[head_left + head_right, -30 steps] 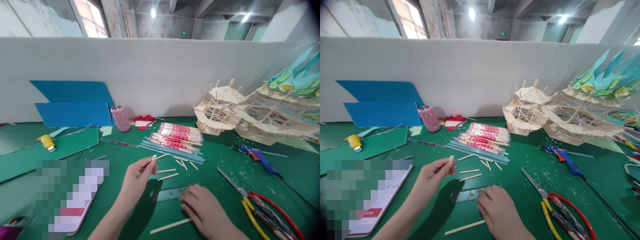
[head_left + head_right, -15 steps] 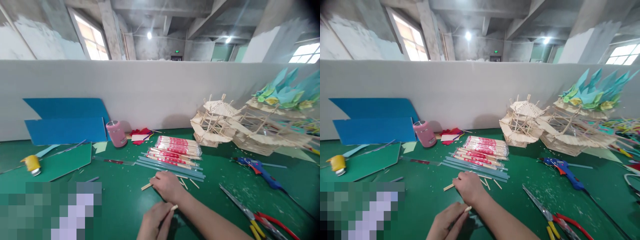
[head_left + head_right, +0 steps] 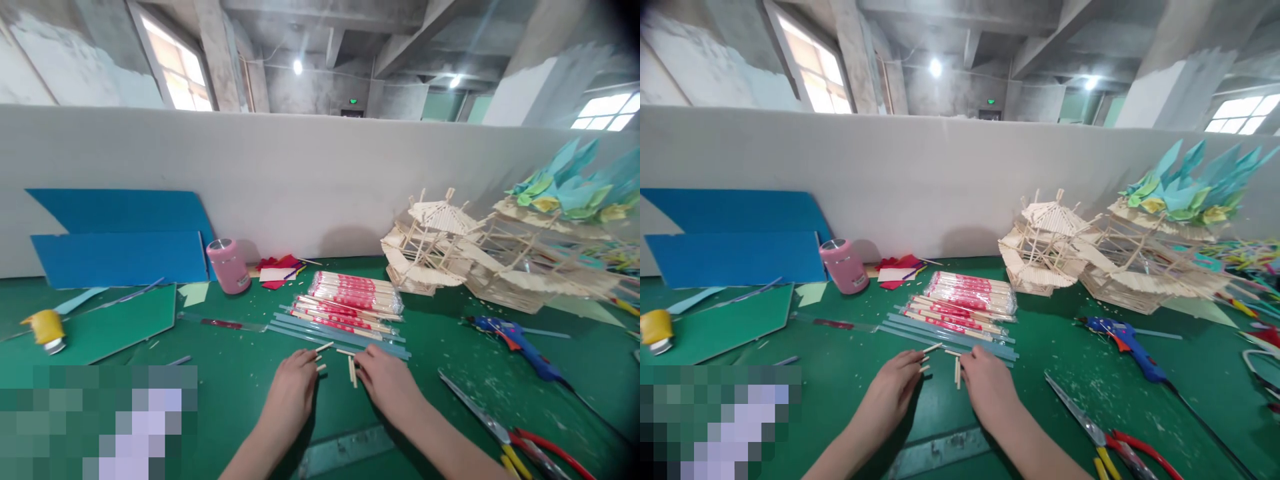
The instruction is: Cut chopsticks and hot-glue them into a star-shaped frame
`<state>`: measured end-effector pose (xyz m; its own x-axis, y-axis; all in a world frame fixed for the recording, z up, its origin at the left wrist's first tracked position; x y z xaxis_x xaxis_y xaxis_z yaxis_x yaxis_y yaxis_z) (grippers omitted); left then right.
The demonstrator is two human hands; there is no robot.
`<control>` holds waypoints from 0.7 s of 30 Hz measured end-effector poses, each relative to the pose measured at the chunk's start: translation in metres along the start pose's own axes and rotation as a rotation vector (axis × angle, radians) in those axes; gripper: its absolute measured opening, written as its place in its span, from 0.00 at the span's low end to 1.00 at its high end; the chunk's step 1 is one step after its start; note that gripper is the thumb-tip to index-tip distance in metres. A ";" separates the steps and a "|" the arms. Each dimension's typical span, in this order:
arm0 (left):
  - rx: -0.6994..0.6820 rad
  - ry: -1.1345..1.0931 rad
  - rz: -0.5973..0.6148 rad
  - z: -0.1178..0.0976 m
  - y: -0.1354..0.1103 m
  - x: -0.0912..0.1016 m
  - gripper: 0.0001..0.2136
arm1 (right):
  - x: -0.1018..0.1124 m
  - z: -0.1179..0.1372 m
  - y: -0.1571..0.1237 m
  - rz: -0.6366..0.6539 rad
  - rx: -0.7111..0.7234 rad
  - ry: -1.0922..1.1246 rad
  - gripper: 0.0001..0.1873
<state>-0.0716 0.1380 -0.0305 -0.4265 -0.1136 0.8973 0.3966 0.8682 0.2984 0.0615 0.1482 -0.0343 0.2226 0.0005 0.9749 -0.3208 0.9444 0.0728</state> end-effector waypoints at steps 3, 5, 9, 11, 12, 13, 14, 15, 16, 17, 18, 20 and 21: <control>0.023 0.055 -0.018 0.011 -0.003 -0.001 0.13 | -0.006 0.026 0.014 -0.030 0.066 0.056 0.08; 0.042 0.077 -0.033 0.018 -0.006 0.000 0.14 | -0.006 0.038 0.019 -0.046 0.123 0.092 0.08; 0.059 0.106 -0.056 0.026 -0.011 0.000 0.13 | 0.005 0.029 0.027 -0.113 0.151 0.125 0.08; 0.060 0.103 -0.087 0.026 -0.011 0.003 0.13 | 0.016 0.003 0.036 -0.190 0.067 0.108 0.11; 0.059 0.091 -0.113 0.025 -0.011 0.007 0.13 | 0.021 -0.012 0.040 -0.230 0.021 0.094 0.12; 0.060 0.068 -0.142 0.022 -0.011 0.012 0.13 | 0.026 -0.026 0.045 -0.264 -0.021 0.080 0.13; 0.066 0.033 -0.174 0.019 -0.010 0.018 0.12 | 0.029 -0.038 0.050 -0.284 -0.049 0.069 0.13; 0.078 -0.018 -0.195 0.016 -0.009 0.024 0.12 | 0.030 -0.047 0.053 -0.295 -0.066 0.062 0.11; 0.102 -0.080 -0.206 0.013 -0.008 0.030 0.12 | 0.032 -0.055 0.056 -0.297 -0.070 0.060 0.10; 0.146 -0.158 -0.200 0.012 -0.006 0.034 0.12 | 0.032 -0.060 0.057 -0.296 -0.068 0.065 0.09; 0.198 -0.253 -0.151 0.010 -0.005 0.035 0.12 | 0.033 -0.064 0.057 -0.293 -0.061 0.075 0.09; 0.332 -0.481 -0.029 0.007 -0.004 0.030 0.13 | 0.037 -0.069 0.052 -0.293 -0.055 0.110 0.10; 0.411 -0.638 0.069 0.004 -0.005 0.023 0.14 | 0.040 -0.072 0.048 -0.301 -0.063 0.133 0.10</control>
<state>-0.0869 0.1328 -0.0133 -0.8484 0.1406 0.5104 0.1582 0.9874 -0.0091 0.1211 0.2166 -0.0072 0.4180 -0.2423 0.8756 -0.1660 0.9272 0.3358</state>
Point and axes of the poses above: each hand's wrist, its own y-axis towards the middle knuckle, its own x-axis out of the back of the hand, z = x × y, the point moved 8 cm from there along y, towards the middle knuckle, and after that the axes turned 2 degrees about -x, right-handed, at the moved point
